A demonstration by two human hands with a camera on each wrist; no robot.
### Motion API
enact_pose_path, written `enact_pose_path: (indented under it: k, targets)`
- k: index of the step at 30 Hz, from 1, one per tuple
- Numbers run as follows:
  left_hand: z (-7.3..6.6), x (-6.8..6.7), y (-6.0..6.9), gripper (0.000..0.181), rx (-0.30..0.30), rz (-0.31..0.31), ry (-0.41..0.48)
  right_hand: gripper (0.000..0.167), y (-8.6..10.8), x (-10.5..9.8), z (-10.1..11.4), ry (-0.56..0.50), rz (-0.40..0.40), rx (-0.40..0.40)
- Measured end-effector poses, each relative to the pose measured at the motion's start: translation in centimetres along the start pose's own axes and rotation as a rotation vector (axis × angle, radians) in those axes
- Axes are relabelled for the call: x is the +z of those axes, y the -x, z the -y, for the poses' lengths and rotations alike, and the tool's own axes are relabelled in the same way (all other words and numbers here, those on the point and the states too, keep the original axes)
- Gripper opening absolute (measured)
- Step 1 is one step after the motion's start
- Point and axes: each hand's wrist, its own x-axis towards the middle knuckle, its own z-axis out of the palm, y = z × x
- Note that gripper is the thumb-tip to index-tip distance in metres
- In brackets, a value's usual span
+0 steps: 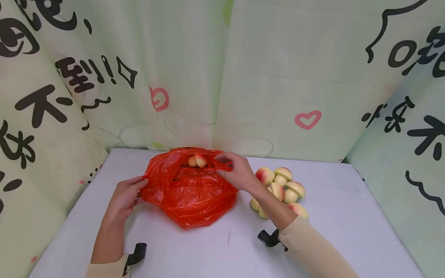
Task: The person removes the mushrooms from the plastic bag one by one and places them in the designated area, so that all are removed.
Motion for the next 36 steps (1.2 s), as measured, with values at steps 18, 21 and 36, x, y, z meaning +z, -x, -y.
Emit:
enact_pose_path:
  k: [18,21,36]
  targets:
    - [0.0,-0.1,-0.2,0.063,-0.005,-0.004,0.0,0.036,-4.4,1.6,1.9,-0.022,0.06,0.02]
    - [0.1,-0.1,-0.2,0.064,-0.006,0.001,0.007,0.036,-5.0,1.8,2.2,-0.002,0.096,0.04]
    - [0.1,0.0,-0.2,0.062,0.012,0.006,0.012,0.031,-8.0,3.2,3.1,0.175,0.322,-0.025]
